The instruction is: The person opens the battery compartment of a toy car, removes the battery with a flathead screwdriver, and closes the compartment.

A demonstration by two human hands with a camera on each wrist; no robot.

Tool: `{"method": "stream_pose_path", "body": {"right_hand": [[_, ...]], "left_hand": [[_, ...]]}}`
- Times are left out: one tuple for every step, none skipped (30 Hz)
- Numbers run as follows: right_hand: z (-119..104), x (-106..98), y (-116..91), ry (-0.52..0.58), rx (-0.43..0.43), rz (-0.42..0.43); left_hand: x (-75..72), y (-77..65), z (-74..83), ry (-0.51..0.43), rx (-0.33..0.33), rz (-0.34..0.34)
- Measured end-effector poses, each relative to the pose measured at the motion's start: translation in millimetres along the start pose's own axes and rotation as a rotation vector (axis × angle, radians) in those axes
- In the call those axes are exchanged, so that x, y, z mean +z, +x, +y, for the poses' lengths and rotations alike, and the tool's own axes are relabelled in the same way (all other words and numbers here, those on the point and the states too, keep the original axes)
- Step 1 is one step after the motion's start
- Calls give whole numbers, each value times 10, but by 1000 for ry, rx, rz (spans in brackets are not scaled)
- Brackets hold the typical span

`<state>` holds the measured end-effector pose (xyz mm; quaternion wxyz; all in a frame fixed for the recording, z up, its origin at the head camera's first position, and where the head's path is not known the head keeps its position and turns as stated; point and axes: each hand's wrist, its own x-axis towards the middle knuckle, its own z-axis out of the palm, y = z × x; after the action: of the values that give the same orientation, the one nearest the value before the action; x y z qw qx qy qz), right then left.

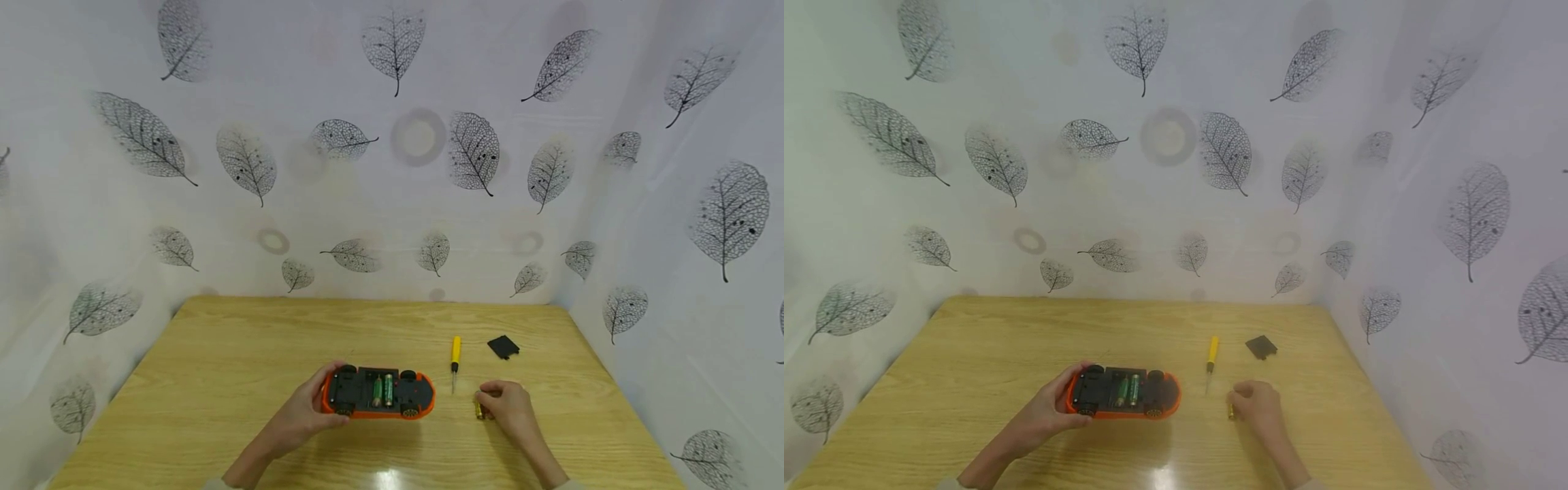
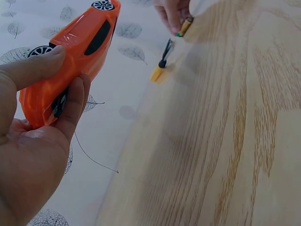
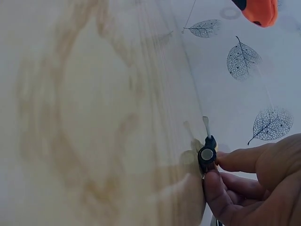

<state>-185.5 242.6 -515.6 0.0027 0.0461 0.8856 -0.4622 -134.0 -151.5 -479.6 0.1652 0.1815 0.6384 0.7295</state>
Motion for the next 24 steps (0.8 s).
{"method": "stream_pose_path", "body": {"right_hand": [[-9, -1, -2, -4, 1, 1], [-17, -3, -3, -6, 5, 0], [-20, -5, -3, -15, 5, -1], [-23, -8, -4, -20, 6, -3], [-25, -10, -3, -24, 6, -5], [-26, -13, -4, -30, 7, -7], [-25, -16, -4, -38, 7, -8], [-24, -19, -4, -44, 7, -10], [-22, -21, -4, -49, 6, -11], [-22, -24, -5, -50, 7, -13], [-22, -26, -6, -51, 8, -15], [-21, -29, -7, -52, 11, -16], [-20, -29, -7, -51, 10, -17], [-18, -29, -6, -49, 11, -19], [-15, -29, -4, -48, 11, -20], [-12, -29, -3, -50, 10, -20], [-9, -28, -2, -50, 10, -20], [-7, -28, 0, -49, 10, -20], [-6, -28, 0, -49, 10, -21], [-8, -28, 0, -46, 10, -22], [-9, -29, 1, -45, 11, -22], [-12, -30, -1, -43, 11, -22], [-16, -32, -2, -38, 12, -22], [-20, -35, -3, -34, 11, -24]], "left_hand": [[-2, 0, 0, 1, 0, -1], [-3, 0, -1, -1, -1, -1], [-5, 0, -1, -1, -1, -2], [-7, 0, -2, -1, -1, -4], [-9, 0, -4, -1, -3, -5], [-10, 0, -4, -2, -3, -6], [-11, -1, -6, -3, -3, -8], [-11, -2, -7, -1, -3, -7], [-11, -3, -8, 3, -2, -7], [-10, -4, -8, 4, 0, -6], [-9, -5, -8, 6, 1, -5], [-8, -6, -7, 9, 1, -3], [-6, -6, -6, 10, 1, -1], [-5, -5, -4, 9, 1, 0], [-3, -4, -2, 8, 0, 1], [-1, -4, 0, 5, -1, 1], [0, -3, 1, 4, -3, 1], [2, -3, 3, 2, -4, 1], [3, -2, 5, 0, -5, 1], [3, -3, 5, 1, -7, 1], [4, -3, 5, 3, -9, 1], [4, -2, 6, 2, -7, 1], [4, -2, 6, 2, -8, 2], [3, -2, 6, 3, -7, 2]]}}
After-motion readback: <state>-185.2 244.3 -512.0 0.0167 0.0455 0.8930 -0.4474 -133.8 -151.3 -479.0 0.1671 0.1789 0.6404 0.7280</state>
